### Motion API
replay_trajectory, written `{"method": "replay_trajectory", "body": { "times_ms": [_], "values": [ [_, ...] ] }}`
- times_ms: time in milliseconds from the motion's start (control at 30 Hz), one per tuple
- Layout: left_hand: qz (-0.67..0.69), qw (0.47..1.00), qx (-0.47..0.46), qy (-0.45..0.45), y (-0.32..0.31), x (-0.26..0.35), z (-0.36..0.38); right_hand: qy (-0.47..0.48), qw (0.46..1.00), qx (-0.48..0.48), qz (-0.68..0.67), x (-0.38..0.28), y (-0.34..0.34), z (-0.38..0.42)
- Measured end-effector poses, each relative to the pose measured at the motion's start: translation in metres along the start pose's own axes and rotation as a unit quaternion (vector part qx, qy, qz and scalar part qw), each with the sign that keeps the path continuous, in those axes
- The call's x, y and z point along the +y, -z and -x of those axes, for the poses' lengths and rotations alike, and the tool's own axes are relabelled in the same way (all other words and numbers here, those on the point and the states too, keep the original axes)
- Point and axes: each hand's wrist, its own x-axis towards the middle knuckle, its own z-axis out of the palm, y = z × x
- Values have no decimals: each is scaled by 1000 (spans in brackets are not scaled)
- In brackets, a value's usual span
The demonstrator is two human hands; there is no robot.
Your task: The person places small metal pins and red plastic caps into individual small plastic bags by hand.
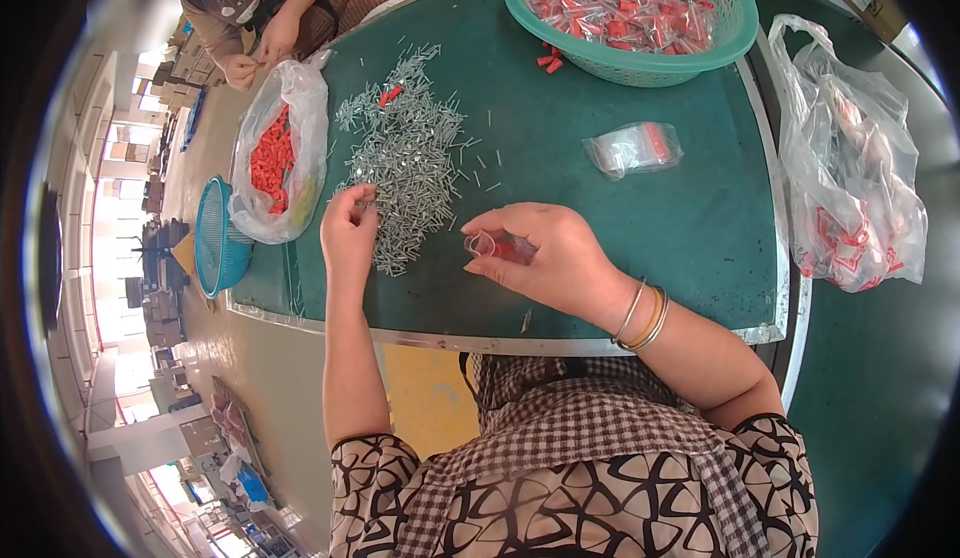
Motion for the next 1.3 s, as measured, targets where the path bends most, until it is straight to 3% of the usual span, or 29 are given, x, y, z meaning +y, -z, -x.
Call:
{"method": "replay_trajectory", "body": {
  "times_ms": [267,367,467,567,767,967,1067,1267,1300],
  "values": [
    [-130,979,-38,-155,-1,17,-4,12,1000,-8,5,2,-2,1],
    [-114,979,-18,-166,0,17,-6,-1,1000,-6,17,3,-1,0],
    [-62,988,35,-137,1,12,-6,-1,1000,-6,9,2,0,-1],
    [48,998,28,-1,5,8,-2,1,1000,7,6,1,-1,0],
    [57,998,-1,24,7,-1,1,3,1000,15,-12,4,-3,0],
    [-93,992,-67,-47,12,17,3,6,1000,7,8,2,-2,0],
    [-187,970,-27,-152,4,18,3,8,1000,-11,6,1,-2,1],
    [-200,966,-17,-165,-2,18,-4,16,1000,-11,22,-4,-1,2],
    [-159,978,-17,-132,-1,16,-4,17,1000,-10,18,-4,-1,2]
  ]
}}
